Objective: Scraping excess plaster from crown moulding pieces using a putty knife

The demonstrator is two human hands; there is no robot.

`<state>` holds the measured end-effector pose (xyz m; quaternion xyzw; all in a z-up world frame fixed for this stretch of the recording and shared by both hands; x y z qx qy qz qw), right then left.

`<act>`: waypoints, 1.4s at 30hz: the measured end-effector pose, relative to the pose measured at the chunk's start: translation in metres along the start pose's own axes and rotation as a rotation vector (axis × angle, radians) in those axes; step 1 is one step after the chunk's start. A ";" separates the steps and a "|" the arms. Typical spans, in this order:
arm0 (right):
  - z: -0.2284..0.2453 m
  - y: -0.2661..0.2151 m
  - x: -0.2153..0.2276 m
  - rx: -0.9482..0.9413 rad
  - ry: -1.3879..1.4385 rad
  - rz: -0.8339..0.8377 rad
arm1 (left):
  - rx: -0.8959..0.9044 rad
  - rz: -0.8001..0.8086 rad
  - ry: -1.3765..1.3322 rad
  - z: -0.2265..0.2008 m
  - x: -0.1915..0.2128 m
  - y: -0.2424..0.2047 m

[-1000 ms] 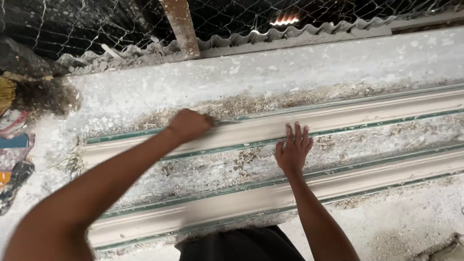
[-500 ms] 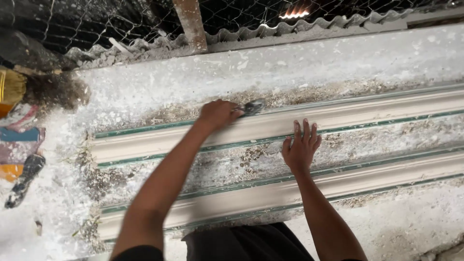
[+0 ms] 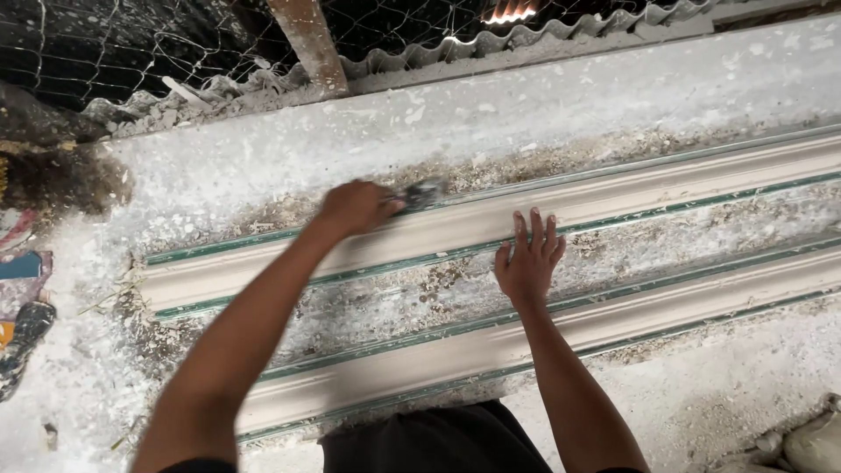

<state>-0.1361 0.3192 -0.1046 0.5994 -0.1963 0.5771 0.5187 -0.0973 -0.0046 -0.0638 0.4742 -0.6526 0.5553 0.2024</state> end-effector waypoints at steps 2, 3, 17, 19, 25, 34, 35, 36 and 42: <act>0.000 0.002 0.003 0.010 -0.026 -0.017 | -0.043 -0.035 0.026 -0.042 -0.018 0.043; 0.002 0.003 0.005 0.019 -0.049 -0.031 | -0.082 -0.067 0.052 -0.063 -0.024 0.064; 0.000 -0.001 0.002 0.023 -0.022 -0.050 | -0.398 -0.200 0.705 -0.053 0.005 -0.083; 0.001 0.005 0.004 0.028 -0.023 -0.074 | -0.442 -0.250 0.709 -0.080 -0.005 -0.045; -0.005 -0.007 0.008 0.060 -0.018 -0.056 | -0.579 -0.304 0.632 -0.123 -0.011 0.004; -0.006 0.000 -0.009 0.051 0.020 -0.023 | -0.037 0.204 0.729 -0.088 -0.014 -0.007; -0.006 0.000 -0.010 0.057 0.019 -0.031 | -0.262 -0.068 0.750 -0.130 -0.015 0.015; -0.010 0.000 -0.009 0.055 0.009 -0.039 | -0.491 -0.347 0.757 -0.173 -0.016 0.030; -0.022 -0.008 -0.018 0.053 0.160 0.111 | -0.382 -0.171 0.864 -0.181 -0.007 0.037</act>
Point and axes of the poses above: each hand's wrist, its own y-axis towards the middle knuckle, its own x-axis out of the back of the hand, z = x × y, the point moved 8 cm from there along y, towards the middle knuckle, and after that the axes turned 4 degrees about y, right-handed, at the moved point
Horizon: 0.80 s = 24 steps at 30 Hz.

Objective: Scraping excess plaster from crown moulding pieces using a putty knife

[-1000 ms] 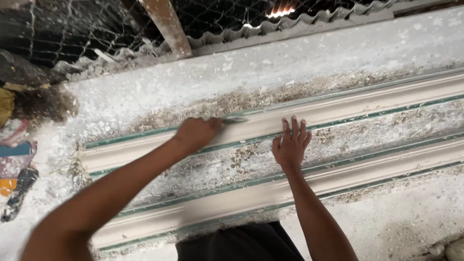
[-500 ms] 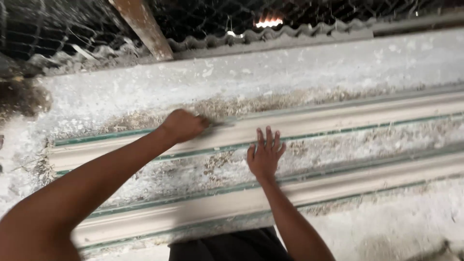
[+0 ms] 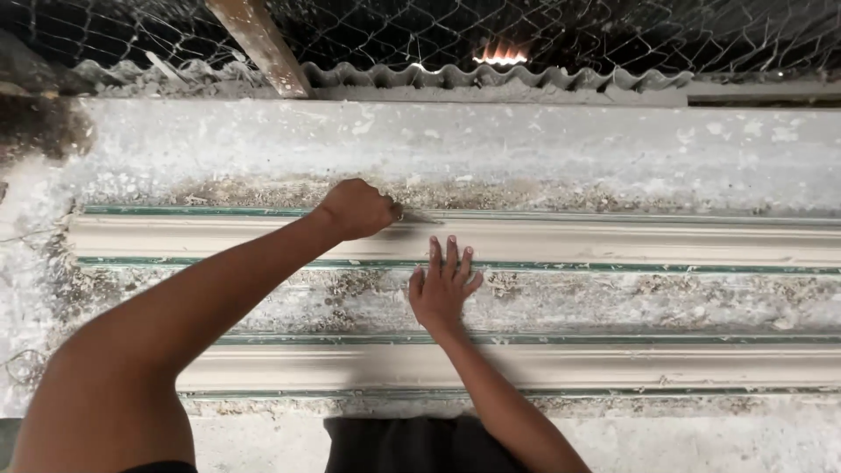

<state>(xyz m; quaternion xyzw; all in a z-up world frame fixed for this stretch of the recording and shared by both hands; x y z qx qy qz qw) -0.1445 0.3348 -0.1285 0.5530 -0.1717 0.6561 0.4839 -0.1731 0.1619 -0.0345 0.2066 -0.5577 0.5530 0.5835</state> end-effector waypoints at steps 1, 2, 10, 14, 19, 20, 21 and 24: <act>-0.008 0.014 0.022 0.005 0.008 -0.006 | 0.008 0.003 0.007 0.004 0.000 -0.001; -0.016 0.018 0.025 0.038 0.133 0.262 | 0.036 0.020 -0.002 0.002 -0.003 -0.002; -0.235 0.057 0.086 0.037 0.188 0.007 | 0.130 0.243 -0.110 0.023 0.012 -0.092; -0.291 0.046 0.071 -0.119 -0.015 0.001 | 0.112 0.344 0.002 0.040 0.006 -0.108; -0.283 0.041 0.062 -0.080 -0.152 -0.038 | 0.039 0.175 -0.097 0.001 -0.011 -0.013; -0.285 0.043 0.062 -0.100 -0.102 -0.016 | 0.009 0.125 -0.056 0.001 -0.014 -0.007; -0.287 0.045 0.062 -0.121 -0.053 0.006 | -0.021 0.075 -0.015 0.001 -0.017 0.001; -0.291 0.037 0.066 -0.152 0.004 0.049 | -0.008 0.141 -0.025 0.005 0.033 -0.033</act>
Point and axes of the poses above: each hand's wrist, its own y-axis towards the middle knuckle, its own x-axis out of the back of the hand, z = x × y, the point moved 8 cm from there along y, towards the middle knuckle, and after that the axes turned 4 degrees about y, right-handed, at the moved point
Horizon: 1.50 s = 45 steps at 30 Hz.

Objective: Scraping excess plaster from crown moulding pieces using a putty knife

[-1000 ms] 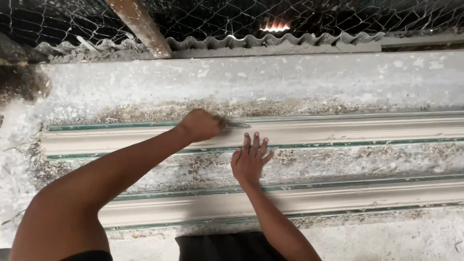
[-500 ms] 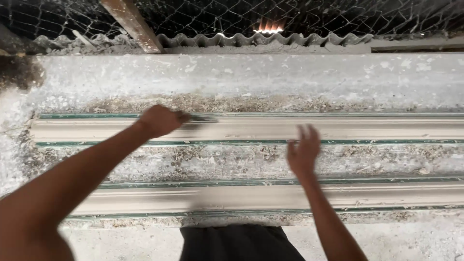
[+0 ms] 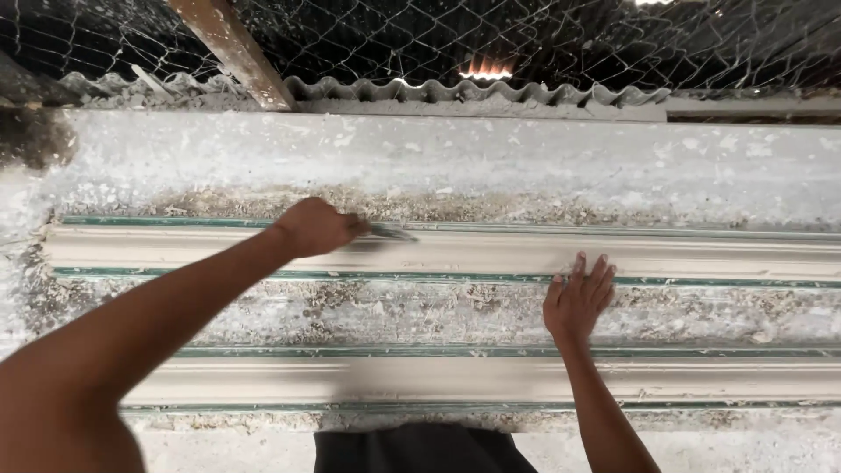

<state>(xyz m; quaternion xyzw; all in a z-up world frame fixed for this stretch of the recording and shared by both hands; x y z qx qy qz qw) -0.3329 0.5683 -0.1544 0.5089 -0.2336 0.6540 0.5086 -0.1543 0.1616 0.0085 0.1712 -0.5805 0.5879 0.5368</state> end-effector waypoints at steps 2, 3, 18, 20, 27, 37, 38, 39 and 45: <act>0.002 0.003 -0.005 -0.006 0.004 -0.002 | 0.027 0.099 0.020 0.020 -0.011 -0.034; 0.001 0.003 -0.006 -0.010 0.005 -0.011 | 0.055 0.192 0.044 0.029 -0.021 -0.051; 0.016 0.003 0.008 -0.001 0.038 -0.010 | 0.276 0.155 -0.437 0.036 -0.057 0.016; 0.021 0.006 0.010 -0.001 0.015 -0.030 | 0.394 0.205 -0.554 0.056 -0.080 -0.014; 0.027 0.008 0.015 0.022 -0.027 -0.035 | 0.439 0.070 -0.797 0.029 -0.081 0.049; 0.014 0.010 0.000 0.006 -0.046 -0.067 | 0.635 0.245 -0.770 0.085 -0.130 -0.055; 0.014 0.009 0.001 0.013 -0.037 -0.065 | 0.596 0.228 -0.749 0.081 -0.126 -0.047; 0.016 0.007 0.001 0.019 -0.029 -0.063 | 0.556 0.211 -0.729 0.077 -0.122 -0.041; 0.022 0.007 0.010 0.031 -0.050 -0.043 | 0.404 0.017 -0.644 0.004 -0.023 0.136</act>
Point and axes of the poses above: each hand's wrist, its own y-axis towards the middle knuckle, its own x-axis out of the back of the hand, z = x × y, the point moved 8 cm from there along y, towards the middle knuckle, and after that the axes turned 4 degrees about y, right-handed, at the moved point
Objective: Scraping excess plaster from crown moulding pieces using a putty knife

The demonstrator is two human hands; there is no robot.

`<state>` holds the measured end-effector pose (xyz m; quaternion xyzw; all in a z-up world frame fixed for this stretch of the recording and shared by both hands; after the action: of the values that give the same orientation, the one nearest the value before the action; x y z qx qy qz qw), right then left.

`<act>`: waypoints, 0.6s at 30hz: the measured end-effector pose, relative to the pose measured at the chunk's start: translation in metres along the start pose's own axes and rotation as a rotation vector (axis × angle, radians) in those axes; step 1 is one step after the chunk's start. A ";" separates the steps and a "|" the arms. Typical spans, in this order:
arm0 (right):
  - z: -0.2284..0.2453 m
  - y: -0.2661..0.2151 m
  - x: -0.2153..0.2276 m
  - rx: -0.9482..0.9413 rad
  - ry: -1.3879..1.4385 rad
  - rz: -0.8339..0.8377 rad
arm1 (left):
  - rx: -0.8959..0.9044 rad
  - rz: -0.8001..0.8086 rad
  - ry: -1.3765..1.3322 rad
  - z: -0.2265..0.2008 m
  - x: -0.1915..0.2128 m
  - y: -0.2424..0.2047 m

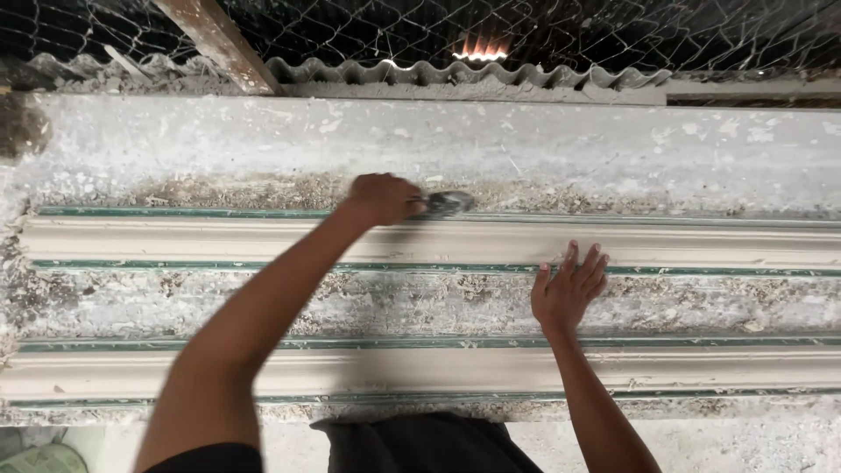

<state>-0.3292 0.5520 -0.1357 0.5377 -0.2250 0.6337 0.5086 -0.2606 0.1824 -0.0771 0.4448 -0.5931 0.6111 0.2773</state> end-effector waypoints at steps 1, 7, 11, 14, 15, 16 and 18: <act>-0.001 0.000 0.002 -0.002 -0.002 -0.011 | -0.005 -0.009 0.005 -0.002 0.000 0.007; -0.004 -0.004 0.003 -0.055 0.084 0.050 | -0.142 0.070 0.090 0.019 -0.017 -0.030; -0.003 -0.001 -0.001 -0.060 0.077 0.001 | -0.170 0.092 0.504 0.046 0.006 -0.111; 0.001 0.001 -0.003 -0.033 0.039 -0.019 | -0.218 0.084 0.649 0.035 0.027 -0.126; 0.001 0.001 -0.002 -0.015 0.011 -0.029 | -0.234 0.075 0.635 0.026 0.029 -0.125; -0.001 -0.003 0.000 -0.018 0.008 -0.024 | -0.239 0.079 0.633 0.001 0.025 -0.109; 0.003 0.000 0.003 0.001 -0.004 -0.044 | -0.333 0.058 0.572 -0.049 0.025 -0.079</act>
<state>-0.3276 0.5504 -0.1323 0.5440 -0.2140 0.6214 0.5216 -0.2139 0.2362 -0.0128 0.1867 -0.5953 0.6137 0.4839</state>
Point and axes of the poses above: each hand's wrist, its own y-axis towards the middle knuckle, its own x-axis out of the back of the hand, z = x × y, the point moved 8 cm from there along y, towards the middle knuckle, and after that the axes turned 4 degrees about y, right-handed, at the moved point
